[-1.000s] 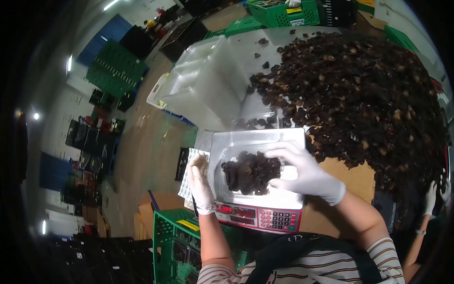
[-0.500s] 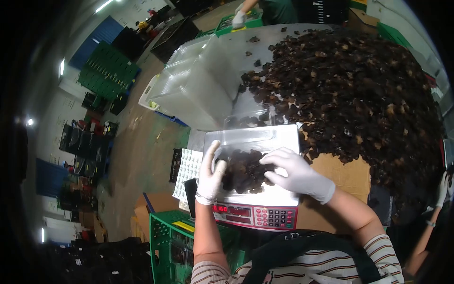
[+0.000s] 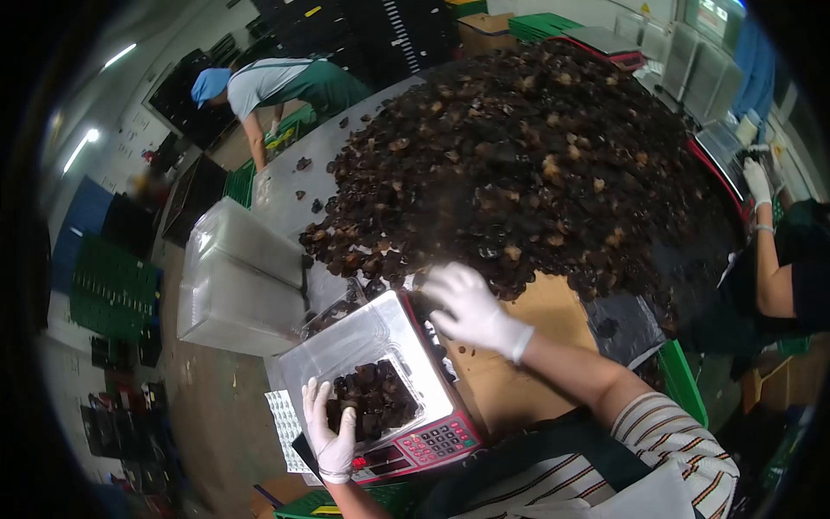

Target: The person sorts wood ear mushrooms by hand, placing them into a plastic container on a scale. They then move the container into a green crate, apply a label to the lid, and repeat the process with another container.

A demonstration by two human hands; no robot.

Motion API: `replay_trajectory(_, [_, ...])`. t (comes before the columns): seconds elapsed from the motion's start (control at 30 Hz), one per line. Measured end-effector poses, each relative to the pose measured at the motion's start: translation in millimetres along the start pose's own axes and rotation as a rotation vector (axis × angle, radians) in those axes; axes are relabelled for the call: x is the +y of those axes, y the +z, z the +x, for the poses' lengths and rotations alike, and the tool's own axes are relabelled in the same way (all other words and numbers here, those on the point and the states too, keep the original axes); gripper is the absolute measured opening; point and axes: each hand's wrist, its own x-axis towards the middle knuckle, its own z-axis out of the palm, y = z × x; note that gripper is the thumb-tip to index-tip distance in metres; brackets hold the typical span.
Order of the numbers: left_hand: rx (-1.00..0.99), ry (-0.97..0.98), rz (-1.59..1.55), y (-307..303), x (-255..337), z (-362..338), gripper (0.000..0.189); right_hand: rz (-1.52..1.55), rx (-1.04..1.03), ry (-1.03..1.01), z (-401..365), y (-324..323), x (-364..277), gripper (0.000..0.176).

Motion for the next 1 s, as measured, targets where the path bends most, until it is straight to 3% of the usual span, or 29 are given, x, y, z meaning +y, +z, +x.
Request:
replay_trajectory(0.03, [0.032,-0.019,-0.057,1.5,-1.2,-1.2,0.051,-0.275,0.053,0.07,-6.9,1.6,13.3,0.029])
replay_trajectory(0.1, [0.08,-0.006,-0.052,0.3,-1.2,-3.7,0.05,-0.245,-0.136,-0.059,-31.0,-5.8,33.8,0.036])
replay_trajectory(0.23, [0.18,-0.045,-0.099,-2.9,11.0,-14.1,0.049,-0.089,-0.408,-0.157,-86.2,-29.8,34.8,0.014])
replay_trajectory(0.33, [0.291,-0.011,-0.241,2.7,23.5,-23.2,0.042,0.062,-0.402,-0.06,-111.8,-60.0,26.8,0.011])
replay_trajectory(0.43, [0.241,-0.012,-0.374,9.5,44.9,-30.6,0.036,0.227,-0.432,0.074,-122.8,-83.5,28.9,0.01])
replay_trajectory(0.47, [0.076,0.026,-0.218,8.0,51.0,-36.0,0.047,0.233,-0.297,0.1,-123.5,-85.9,29.7,0.008])
replay_trajectory(0.5, [-0.019,0.047,-0.259,14.1,67.9,-34.4,0.043,0.281,-0.224,0.158,-115.3,-92.7,30.5,0.007])
replay_trajectory(0.53, [0.013,0.061,-0.427,30.6,87.0,-29.5,0.033,0.24,-0.178,0.252,-110.5,-94.6,34.3,0.004])
replay_trajectory(0.57, [-0.049,0.136,-0.359,43.2,102.5,-24.6,0.027,0.2,-0.13,0.344,-106.9,-95.6,36.5,0.004])
replay_trajectory(0.63, [-0.309,0.315,-0.243,69.7,126.3,-13.8,0.033,0.0,0.116,0.237,-102.2,-82.6,46.0,0.02])
replay_trajectory(0.67, [-0.358,0.369,-0.255,91.3,131.5,-13.4,0.032,-0.08,0.088,0.187,-99.7,-81.5,46.0,0.041])
replay_trajectory(0.7, [-0.393,0.464,-0.22,111.5,135.3,-9.7,0.033,-0.099,-0.005,0.196,-99.4,-78.9,45.3,0.05])
replay_trajectory(0.77, [-0.451,0.537,-0.139,151.6,130.2,-5.8,0.043,-0.108,-0.154,0.214,-113.3,-60.3,60.0,0.054])
replay_trajectory(0.8, [-0.431,0.545,-0.078,168.1,126.0,-7.9,0.046,-0.021,-0.018,0.258,-117.2,-53.6,63.0,0.042])
replay_trajectory(0.93, [-0.553,0.468,0.114,209.6,119.9,-17.5,0.051,-0.24,0.061,0.286,-127.3,-85.8,66.3,0.02])
replay_trajectory(1.0, [-0.54,0.521,0.18,218.9,116.3,-23.3,0.04,-0.27,-0.092,0.341,-140.6,-109.7,73.1,0.01])
